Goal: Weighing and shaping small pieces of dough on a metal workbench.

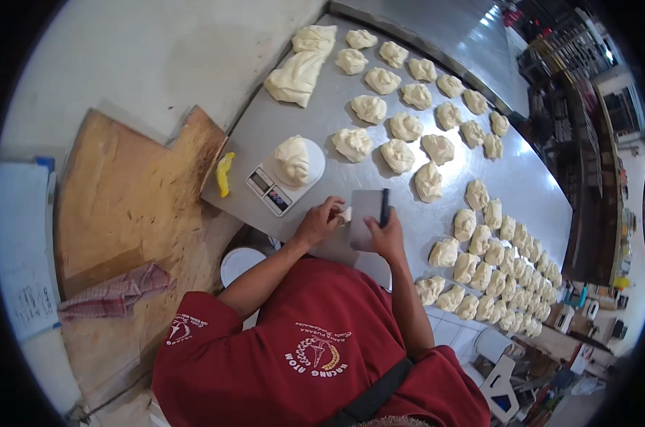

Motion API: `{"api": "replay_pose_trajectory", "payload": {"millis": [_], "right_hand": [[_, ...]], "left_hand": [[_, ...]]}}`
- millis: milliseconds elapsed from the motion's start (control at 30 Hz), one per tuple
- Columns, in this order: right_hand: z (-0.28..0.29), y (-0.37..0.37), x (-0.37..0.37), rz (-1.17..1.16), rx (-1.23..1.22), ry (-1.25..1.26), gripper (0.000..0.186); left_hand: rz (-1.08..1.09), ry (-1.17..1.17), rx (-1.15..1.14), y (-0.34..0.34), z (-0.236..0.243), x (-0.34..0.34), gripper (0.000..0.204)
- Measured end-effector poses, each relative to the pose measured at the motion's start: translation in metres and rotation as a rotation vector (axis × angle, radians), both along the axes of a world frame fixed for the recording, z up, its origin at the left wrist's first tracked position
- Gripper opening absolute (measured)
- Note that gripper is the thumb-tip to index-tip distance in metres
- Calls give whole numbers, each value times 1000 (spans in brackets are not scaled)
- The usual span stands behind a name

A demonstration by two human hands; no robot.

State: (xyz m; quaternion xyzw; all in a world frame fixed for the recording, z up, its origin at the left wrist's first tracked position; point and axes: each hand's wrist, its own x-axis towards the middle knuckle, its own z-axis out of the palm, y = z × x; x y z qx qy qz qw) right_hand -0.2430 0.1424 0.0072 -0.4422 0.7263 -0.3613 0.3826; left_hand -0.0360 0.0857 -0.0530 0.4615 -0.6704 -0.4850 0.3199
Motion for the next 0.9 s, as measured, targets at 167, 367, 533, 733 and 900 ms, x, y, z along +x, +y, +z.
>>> {"api": "replay_pose_trajectory", "payload": {"millis": [167, 367, 533, 733, 900], "right_hand": [[-24, 0, 16, 166, 90, 424, 37], [-46, -11, 41, 140, 83, 525, 39], [-53, -16, 35, 116, 94, 483, 30], [-67, -16, 7, 187, 59, 234, 29], [-14, -5, -6, -219, 149, -597, 37]], "left_hand": [[-73, -44, 76, 6, -11, -4, 33], [-63, -79, -140, -4, 6, 0, 23], [146, -214, -623, -58, 36, 27, 23], [376, -641, -839, -105, 57, 53, 34], [-87, -183, -468, -34, 8, 20, 43]]}}
